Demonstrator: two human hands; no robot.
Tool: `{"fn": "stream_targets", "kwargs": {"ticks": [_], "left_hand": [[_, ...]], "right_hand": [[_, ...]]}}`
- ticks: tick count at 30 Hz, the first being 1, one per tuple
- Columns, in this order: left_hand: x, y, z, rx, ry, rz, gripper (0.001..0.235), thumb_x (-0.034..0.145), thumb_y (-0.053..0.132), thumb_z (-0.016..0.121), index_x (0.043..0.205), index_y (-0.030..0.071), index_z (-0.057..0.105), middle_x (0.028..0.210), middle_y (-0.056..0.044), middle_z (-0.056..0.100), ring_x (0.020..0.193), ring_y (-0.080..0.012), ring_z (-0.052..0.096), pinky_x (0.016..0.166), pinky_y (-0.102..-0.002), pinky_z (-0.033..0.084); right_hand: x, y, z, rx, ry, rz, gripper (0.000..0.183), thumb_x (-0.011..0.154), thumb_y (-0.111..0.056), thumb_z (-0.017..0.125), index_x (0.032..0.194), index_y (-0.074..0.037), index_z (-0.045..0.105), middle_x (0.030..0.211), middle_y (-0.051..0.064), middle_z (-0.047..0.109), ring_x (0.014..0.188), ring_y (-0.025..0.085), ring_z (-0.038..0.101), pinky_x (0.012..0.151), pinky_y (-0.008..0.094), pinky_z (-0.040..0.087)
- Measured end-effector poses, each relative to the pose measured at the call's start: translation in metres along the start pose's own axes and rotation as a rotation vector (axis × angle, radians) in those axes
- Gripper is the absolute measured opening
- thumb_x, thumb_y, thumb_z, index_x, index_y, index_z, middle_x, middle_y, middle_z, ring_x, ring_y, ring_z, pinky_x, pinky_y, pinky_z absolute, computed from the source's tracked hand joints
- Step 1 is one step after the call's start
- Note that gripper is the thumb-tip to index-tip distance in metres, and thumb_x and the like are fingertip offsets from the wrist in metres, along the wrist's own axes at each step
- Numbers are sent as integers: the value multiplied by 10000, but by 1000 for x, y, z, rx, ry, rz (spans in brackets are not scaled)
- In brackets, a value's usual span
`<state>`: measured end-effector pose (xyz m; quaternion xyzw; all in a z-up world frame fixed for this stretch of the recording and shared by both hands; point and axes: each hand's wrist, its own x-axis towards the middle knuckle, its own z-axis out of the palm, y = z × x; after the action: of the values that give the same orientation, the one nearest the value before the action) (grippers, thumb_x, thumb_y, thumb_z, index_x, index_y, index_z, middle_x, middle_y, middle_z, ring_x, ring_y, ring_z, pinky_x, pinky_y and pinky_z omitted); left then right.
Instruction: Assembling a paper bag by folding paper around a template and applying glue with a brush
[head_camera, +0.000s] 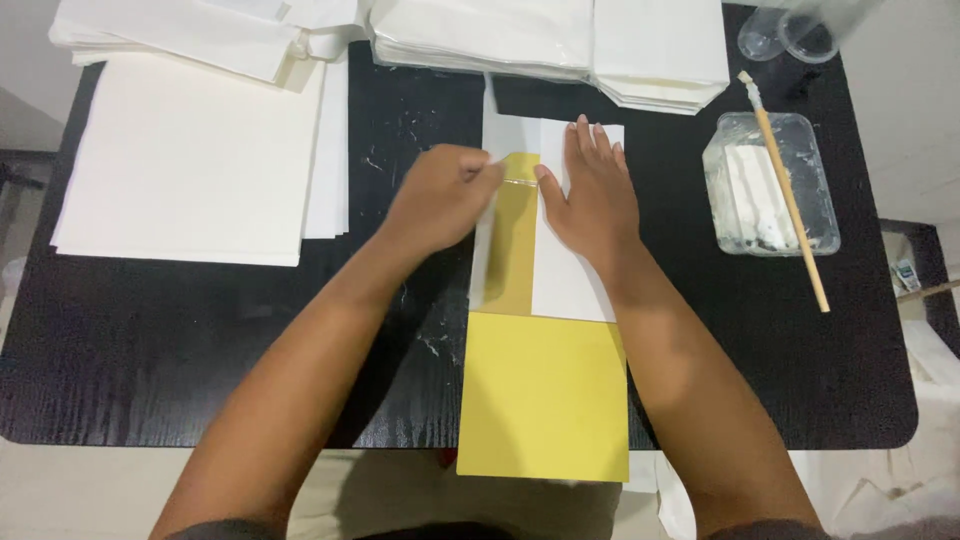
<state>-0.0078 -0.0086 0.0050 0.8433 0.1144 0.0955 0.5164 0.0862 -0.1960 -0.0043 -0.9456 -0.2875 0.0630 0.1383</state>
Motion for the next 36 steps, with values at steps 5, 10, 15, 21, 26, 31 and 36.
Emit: {"fn": "stream_targets", "kwargs": {"ticks": [5,10,15,21,26,31,36], "left_hand": [[14,4,44,131,-101,98,417,884,377,558,552,124,571,459,-131,529,473,-248,520,500,-394,388],[1,13,54,180,-153,70,392,881,341,521,508,223,505,396,13,475,393,-118,447,452,-258,333],[1,9,57,291,-186,119,367,951,308,502,644,135,604,513,-129,589,475,-263,603,472,-357,427],[-17,11,42,383,-355,245,311,975,241,384,873,48,605,657,-196,654,608,-338,697,535,-429,535],[-36,19,42,585,-333,386,448,982,295,589,1370,72,560,1178,-157,578,1113,-386,595,891,-497,530],[-46,13,36,654,-277,403,601,1065,409,457,1586,113,409,1609,-196,399,1499,-396,331,1235,-532,185],[-44,-1,48,702,-137,445,636,1079,435,471,1611,96,390,1662,-183,361,1535,-384,311,1273,-514,174]], "right_hand": [[3,9,11,-4,71,-93,639,1124,-370,340,1604,49,292,1679,261,249,1572,394,163,1270,567,99],[-1,9,10,22,93,-108,588,1106,-243,343,1612,52,290,1688,260,237,1580,388,127,1271,556,26],[5,21,23,-7,112,-159,566,1107,-189,359,1617,41,277,1687,262,231,1574,409,121,1261,579,56],[3,19,20,43,114,-119,565,1105,-208,264,1617,30,303,1695,227,227,1582,359,113,1269,543,30],[4,15,11,59,83,-135,556,1118,-199,254,1621,38,261,1691,252,220,1575,397,131,1264,564,72],[4,15,9,164,60,-77,579,1116,-234,213,1641,11,223,1716,203,172,1590,333,64,1279,506,4],[3,14,7,259,51,-53,604,1122,-290,174,1640,18,205,1715,207,167,1590,324,57,1275,490,-12]]}}
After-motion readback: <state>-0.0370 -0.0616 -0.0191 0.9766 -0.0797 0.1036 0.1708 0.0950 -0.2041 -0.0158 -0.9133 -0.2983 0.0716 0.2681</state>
